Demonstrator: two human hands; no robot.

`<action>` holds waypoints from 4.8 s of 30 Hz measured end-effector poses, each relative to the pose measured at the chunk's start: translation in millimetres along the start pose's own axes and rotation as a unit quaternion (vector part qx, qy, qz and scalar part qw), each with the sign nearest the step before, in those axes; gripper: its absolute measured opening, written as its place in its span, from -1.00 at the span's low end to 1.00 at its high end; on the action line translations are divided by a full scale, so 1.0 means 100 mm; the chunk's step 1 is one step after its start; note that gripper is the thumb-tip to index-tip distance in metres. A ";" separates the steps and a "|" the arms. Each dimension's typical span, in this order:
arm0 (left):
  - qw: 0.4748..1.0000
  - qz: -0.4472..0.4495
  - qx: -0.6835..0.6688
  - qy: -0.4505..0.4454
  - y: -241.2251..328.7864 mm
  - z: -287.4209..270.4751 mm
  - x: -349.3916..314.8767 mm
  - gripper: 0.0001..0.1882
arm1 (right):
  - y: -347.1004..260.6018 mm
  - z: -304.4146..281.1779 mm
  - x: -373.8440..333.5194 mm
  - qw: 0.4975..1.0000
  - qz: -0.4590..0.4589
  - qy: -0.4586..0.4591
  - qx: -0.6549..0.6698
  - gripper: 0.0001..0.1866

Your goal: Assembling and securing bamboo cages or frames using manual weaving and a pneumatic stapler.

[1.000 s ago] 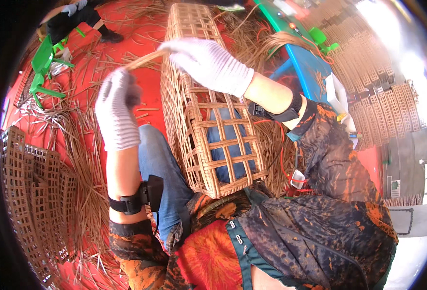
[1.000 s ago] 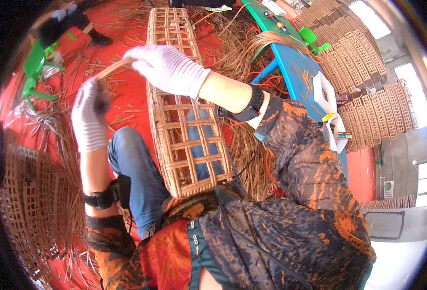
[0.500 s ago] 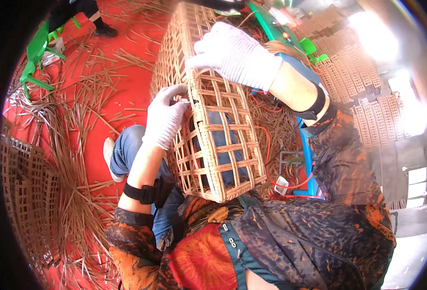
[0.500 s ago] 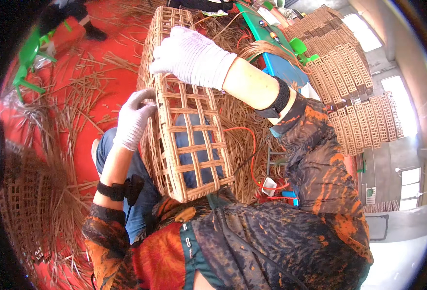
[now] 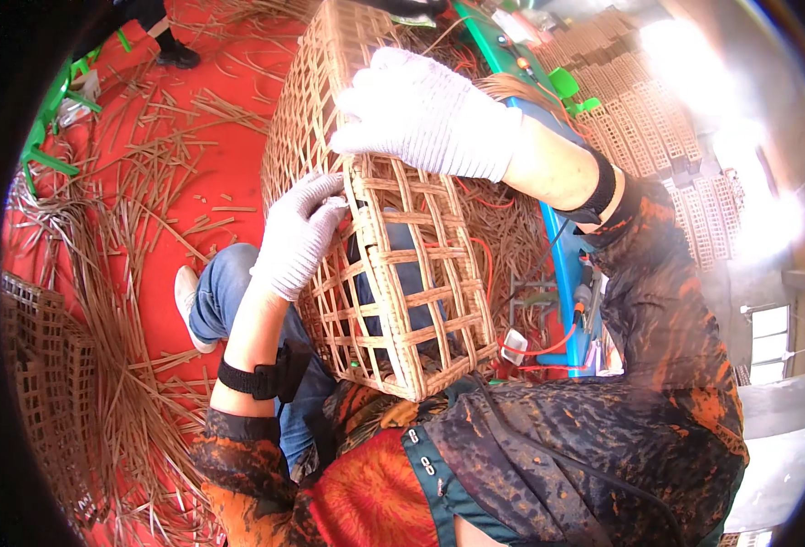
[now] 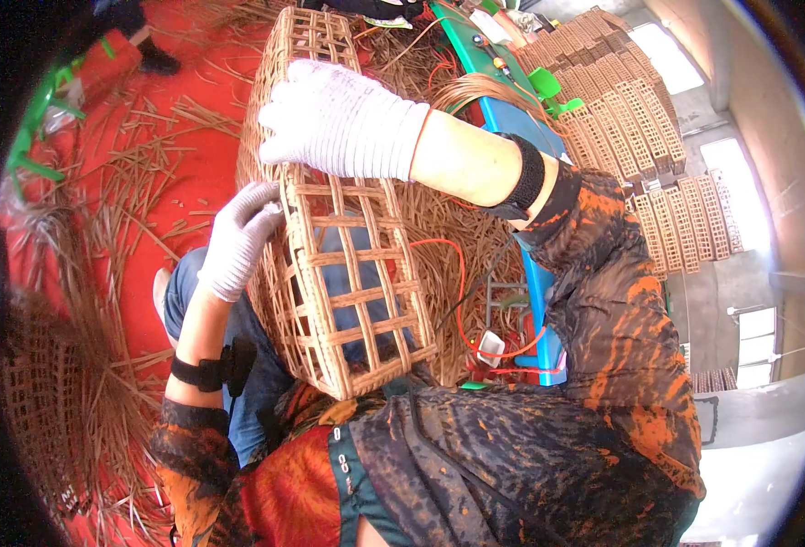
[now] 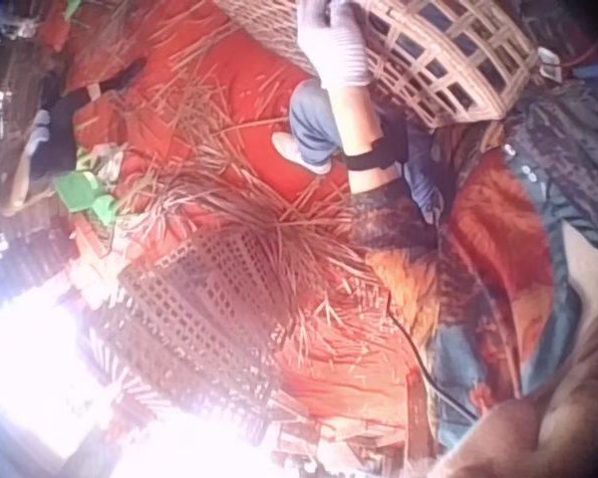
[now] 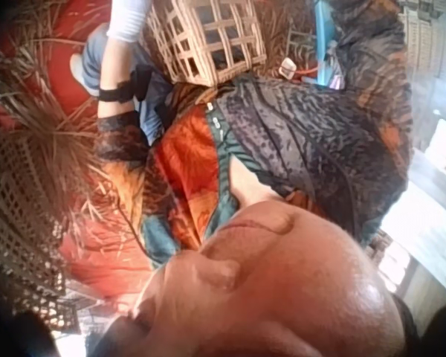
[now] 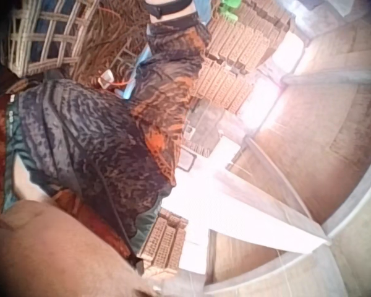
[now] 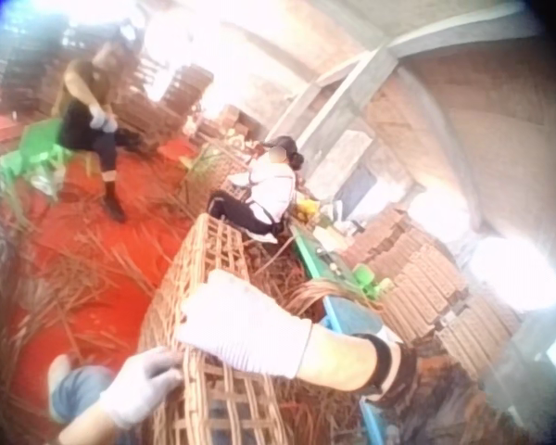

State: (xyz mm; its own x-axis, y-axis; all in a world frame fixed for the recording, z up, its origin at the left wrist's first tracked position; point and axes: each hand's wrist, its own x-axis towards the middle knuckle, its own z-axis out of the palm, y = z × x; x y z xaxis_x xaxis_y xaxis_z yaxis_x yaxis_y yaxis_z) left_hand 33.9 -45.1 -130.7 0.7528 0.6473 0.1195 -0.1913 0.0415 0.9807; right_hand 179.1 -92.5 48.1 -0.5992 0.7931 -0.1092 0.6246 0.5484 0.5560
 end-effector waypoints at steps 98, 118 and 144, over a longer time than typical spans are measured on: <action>0.937 0.123 0.318 0.074 0.18 0.59 0.22 -0.82 | -0.43 0.29 -0.55 0.970 0.189 -0.130 0.079 -0.89; 0.979 0.091 0.172 0.066 0.16 0.58 0.11 -0.78 | -0.35 0.42 -0.85 0.944 0.213 0.175 0.180 -0.79; 0.984 0.036 0.162 0.062 0.22 0.64 0.07 -0.72 | -0.22 0.59 -0.85 0.926 0.221 0.152 0.264 -0.70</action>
State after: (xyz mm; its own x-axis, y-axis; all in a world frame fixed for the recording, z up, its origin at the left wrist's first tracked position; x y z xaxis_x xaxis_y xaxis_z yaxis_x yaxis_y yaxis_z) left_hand 75.1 -88.3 -98.1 0.6581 0.7287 0.1898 -0.0152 -0.2392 0.9709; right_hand 245.7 -155.9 -3.4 -0.2902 0.9036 0.3151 0.9522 0.3055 0.0008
